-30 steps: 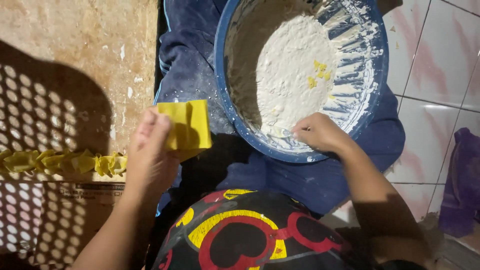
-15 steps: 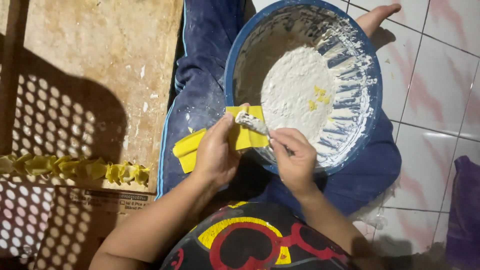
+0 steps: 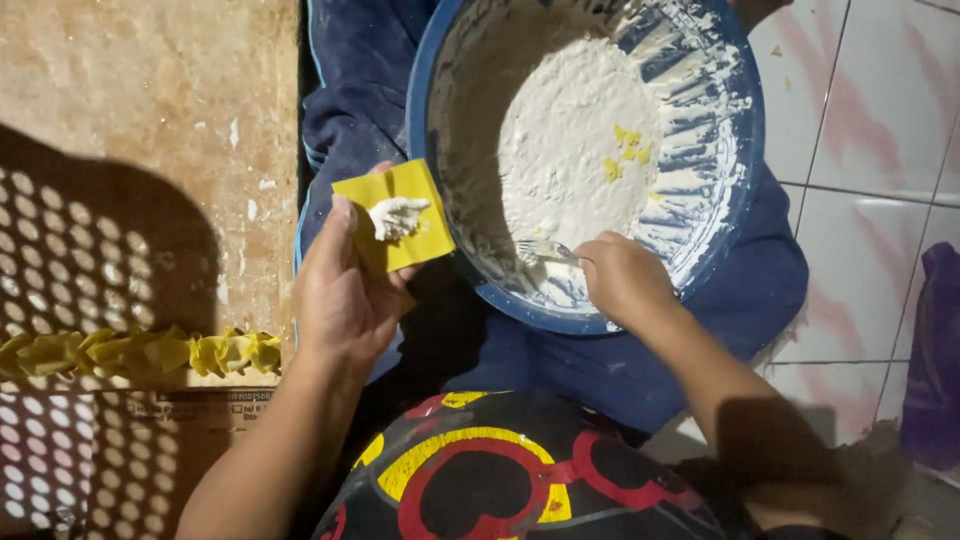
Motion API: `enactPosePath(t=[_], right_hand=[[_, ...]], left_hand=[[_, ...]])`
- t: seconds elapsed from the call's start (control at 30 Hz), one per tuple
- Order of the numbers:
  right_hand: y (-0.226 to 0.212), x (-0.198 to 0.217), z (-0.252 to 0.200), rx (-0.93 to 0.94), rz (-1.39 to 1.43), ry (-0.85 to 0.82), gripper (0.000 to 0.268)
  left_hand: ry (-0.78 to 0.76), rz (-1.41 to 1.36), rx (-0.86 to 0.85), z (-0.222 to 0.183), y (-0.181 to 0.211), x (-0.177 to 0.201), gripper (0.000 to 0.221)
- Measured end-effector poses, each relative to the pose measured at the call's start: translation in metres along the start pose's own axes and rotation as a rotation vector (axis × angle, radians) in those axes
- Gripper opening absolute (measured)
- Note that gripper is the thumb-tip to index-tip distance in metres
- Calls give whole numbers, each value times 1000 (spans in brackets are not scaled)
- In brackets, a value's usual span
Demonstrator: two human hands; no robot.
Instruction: Filling and folding square dumpling wrappers with a mixture from a bowl and placing them on a board.
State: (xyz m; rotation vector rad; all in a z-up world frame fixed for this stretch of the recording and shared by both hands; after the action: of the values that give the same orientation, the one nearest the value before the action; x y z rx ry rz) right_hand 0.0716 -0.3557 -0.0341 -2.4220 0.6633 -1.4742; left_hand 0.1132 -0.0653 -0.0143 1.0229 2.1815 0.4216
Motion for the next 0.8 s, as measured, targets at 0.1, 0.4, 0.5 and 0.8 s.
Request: enactPosePath(t=[0.1,0.4,0.5,0.8], right_hand=[[5,-13,12,-76,-69,-121,23],[9,0,0,-230,240,-326,24],[3,11,-11,-169,469,-362,21],[-71,35,-38,339,815,205,17]], left_hand=[[-15,19,24,3,-8,1,37],[-103,124,0,5,-9,-5,49],[-133,146,-8,2,-8,-9,49],[-230,139,-38,-1,-31,-18,50]])
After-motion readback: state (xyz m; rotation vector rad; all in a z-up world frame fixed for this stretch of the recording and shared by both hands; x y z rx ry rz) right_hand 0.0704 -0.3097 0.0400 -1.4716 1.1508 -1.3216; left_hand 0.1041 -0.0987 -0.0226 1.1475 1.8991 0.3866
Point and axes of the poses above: each hand's wrist, its own z-axis towards the middle knuckle, its own x-axis out of the back of the hand, y = z × x, the point moved 7 cm from there along z, towards the middle knuckle, and after that the axes turned 14 degrees about z, right-handed, at the moved point
